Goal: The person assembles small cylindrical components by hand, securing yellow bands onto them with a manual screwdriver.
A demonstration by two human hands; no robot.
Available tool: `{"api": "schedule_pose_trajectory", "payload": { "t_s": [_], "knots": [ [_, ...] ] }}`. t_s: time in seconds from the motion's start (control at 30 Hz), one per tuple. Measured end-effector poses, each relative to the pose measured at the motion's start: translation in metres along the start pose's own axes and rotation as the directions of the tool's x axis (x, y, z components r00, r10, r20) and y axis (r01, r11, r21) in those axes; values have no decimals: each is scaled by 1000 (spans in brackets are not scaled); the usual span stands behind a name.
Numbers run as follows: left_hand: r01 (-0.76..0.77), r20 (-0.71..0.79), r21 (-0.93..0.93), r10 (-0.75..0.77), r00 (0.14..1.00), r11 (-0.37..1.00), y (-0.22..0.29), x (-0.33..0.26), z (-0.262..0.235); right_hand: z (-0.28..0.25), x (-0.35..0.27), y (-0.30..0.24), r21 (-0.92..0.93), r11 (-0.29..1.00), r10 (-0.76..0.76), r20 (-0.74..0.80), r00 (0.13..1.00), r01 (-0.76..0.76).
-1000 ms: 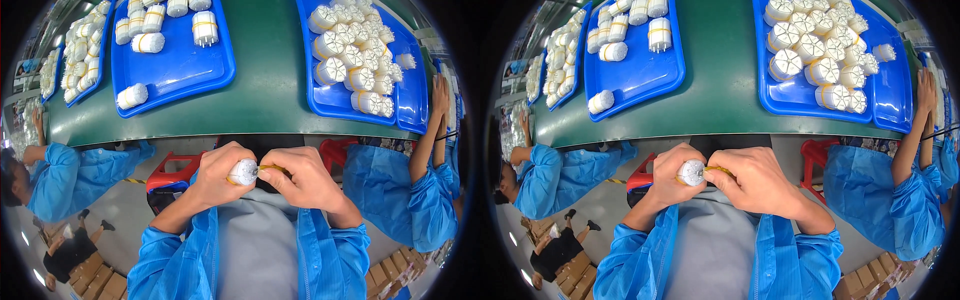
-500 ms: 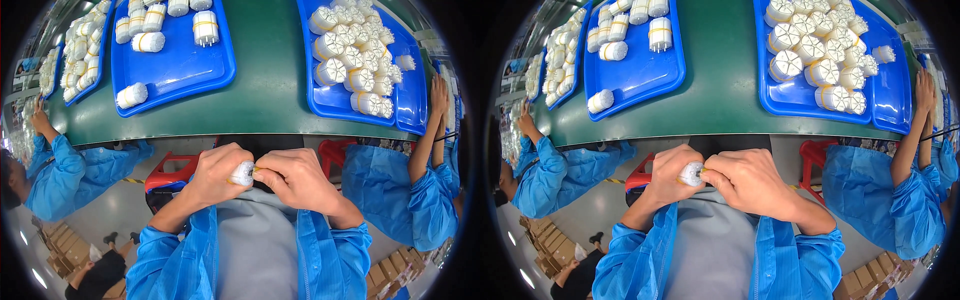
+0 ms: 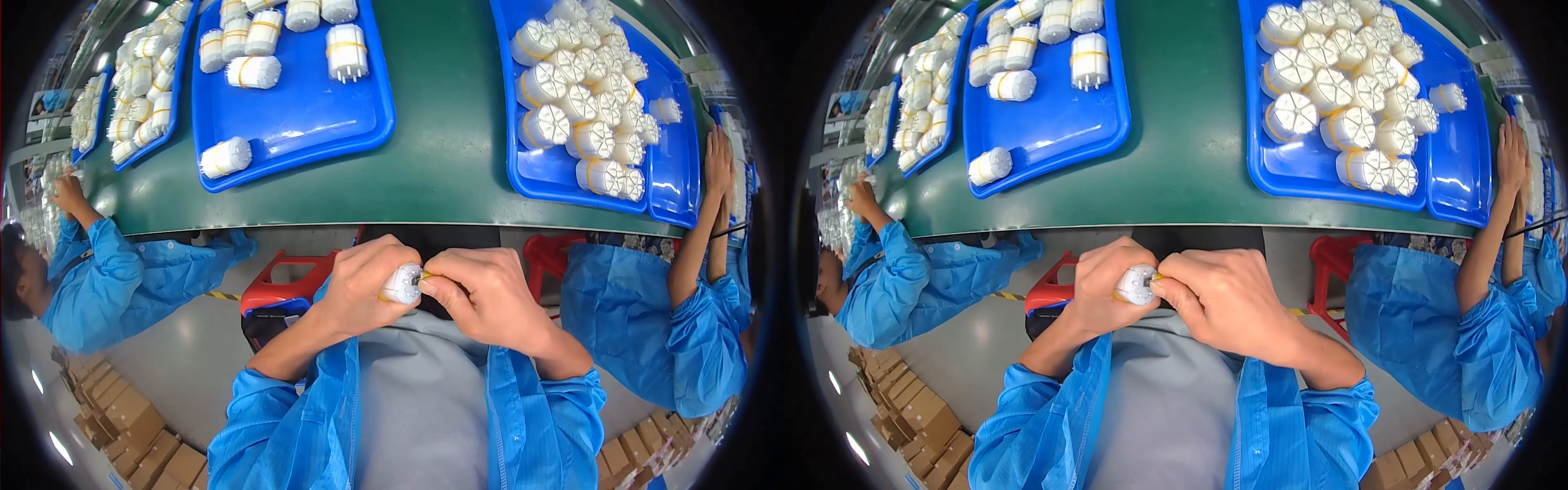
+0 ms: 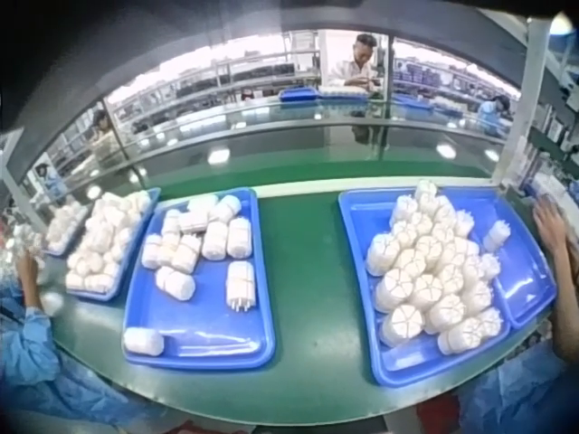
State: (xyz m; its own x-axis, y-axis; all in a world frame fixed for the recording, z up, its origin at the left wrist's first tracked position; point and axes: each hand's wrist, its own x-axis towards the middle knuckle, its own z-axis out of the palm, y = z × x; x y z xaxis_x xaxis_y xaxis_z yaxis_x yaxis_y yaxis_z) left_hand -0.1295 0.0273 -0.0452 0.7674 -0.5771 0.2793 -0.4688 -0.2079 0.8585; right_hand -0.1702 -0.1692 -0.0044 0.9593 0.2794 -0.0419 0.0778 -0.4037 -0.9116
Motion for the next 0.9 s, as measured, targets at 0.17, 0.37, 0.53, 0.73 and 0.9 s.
{"api": "schedule_pose_trajectory", "payload": {
  "t_s": [0.17,0.37,0.53,0.73,0.9],
  "knots": [
    [103,34,-12,-102,994,995,16,10,-13,5,3,1,120,993,-3,-155,988,22],
    [50,-93,265,-27,995,963,20,65,-67,-1,-14,14,283,958,109,-255,961,-33],
    [83,-373,701,264,890,709,3,112,-85,-5,-27,30,385,920,208,-305,929,-79],
    [-211,63,409,204,977,888,41,148,20,-1,-37,37,444,890,270,-340,901,-100],
    [-194,-2,350,208,978,916,25,161,63,-4,-48,43,508,859,274,-366,889,-56]
  ]
}}
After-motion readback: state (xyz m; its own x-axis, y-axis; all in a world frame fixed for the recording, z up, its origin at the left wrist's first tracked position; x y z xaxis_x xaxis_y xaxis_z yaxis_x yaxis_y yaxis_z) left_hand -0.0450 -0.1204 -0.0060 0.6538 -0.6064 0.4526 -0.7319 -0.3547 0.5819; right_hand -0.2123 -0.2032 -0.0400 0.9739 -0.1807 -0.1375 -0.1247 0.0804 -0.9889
